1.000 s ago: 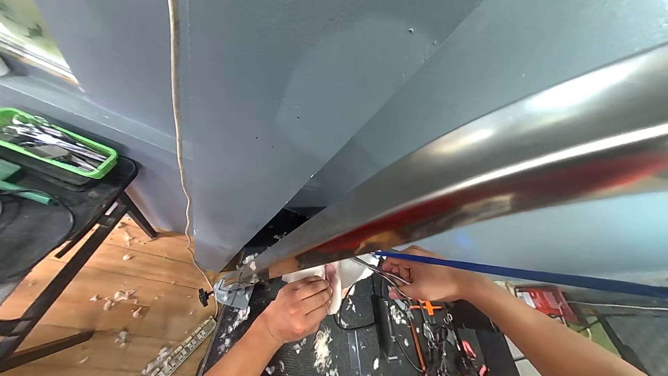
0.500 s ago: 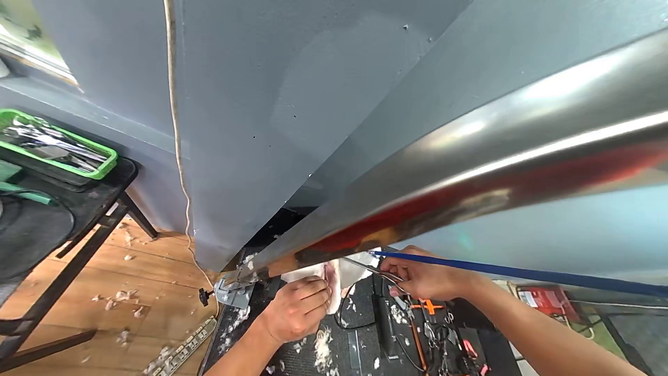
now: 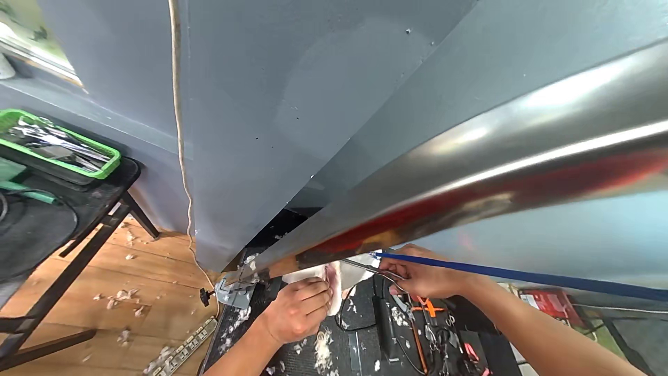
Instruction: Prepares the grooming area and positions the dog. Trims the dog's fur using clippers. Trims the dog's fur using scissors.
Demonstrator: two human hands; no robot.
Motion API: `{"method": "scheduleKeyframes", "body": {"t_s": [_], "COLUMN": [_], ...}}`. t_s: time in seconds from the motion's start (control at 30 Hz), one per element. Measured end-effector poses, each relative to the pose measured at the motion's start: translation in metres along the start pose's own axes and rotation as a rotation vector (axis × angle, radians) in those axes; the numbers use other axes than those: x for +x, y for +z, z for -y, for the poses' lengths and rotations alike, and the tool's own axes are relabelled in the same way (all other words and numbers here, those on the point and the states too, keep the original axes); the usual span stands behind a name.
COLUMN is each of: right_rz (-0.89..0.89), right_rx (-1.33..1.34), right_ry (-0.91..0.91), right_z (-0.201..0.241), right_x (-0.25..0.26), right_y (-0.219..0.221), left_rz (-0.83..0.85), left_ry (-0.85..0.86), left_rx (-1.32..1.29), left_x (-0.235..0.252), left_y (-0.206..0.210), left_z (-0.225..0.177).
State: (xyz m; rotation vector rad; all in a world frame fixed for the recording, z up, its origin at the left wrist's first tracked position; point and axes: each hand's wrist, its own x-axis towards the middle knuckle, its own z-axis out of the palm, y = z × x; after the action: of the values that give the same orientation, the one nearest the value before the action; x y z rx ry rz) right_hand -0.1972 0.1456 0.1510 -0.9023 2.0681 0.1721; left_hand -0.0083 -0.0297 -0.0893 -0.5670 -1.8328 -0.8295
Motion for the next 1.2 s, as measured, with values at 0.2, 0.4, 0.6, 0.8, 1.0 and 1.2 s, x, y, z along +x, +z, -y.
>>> {"method": "scheduleKeyframes", "body": {"t_s": [0.2,0.4,0.6,0.8,1.0,1.2], "right_rz": [0.011,0.008,-0.004,-0.034,-0.053,-0.052], "right_rx": [0.073,0.07,0.032,-0.009,0.072,0.112], "right_ry": [0.003,-0.015,0.028,0.025,0.031,-0.015], "right_z": [0.0,-0.001,0.007,0.008,0.008,0.002], "right_x": [-0.001,0.002,0.004,0.004,0.004,0.003], "right_y": [-0.001,0.001,0.001,0.002,0.006,0.009], "left_rz": [0.0,0.004,0.006,0.019,0.002,0.016], "left_ry": [-0.001,0.0,0.0,-0.008,-0.007,-0.002], "left_rx": [0.007,0.002,0.011,0.005,0.004,0.009], "left_x": [0.0,-0.001,0.0,0.001,0.001,-0.001], "left_y": [0.001,0.0,-0.001,-0.001,0.0,0.001], "left_z": [0.001,0.001,0.001,0.001,0.001,0.0]}}
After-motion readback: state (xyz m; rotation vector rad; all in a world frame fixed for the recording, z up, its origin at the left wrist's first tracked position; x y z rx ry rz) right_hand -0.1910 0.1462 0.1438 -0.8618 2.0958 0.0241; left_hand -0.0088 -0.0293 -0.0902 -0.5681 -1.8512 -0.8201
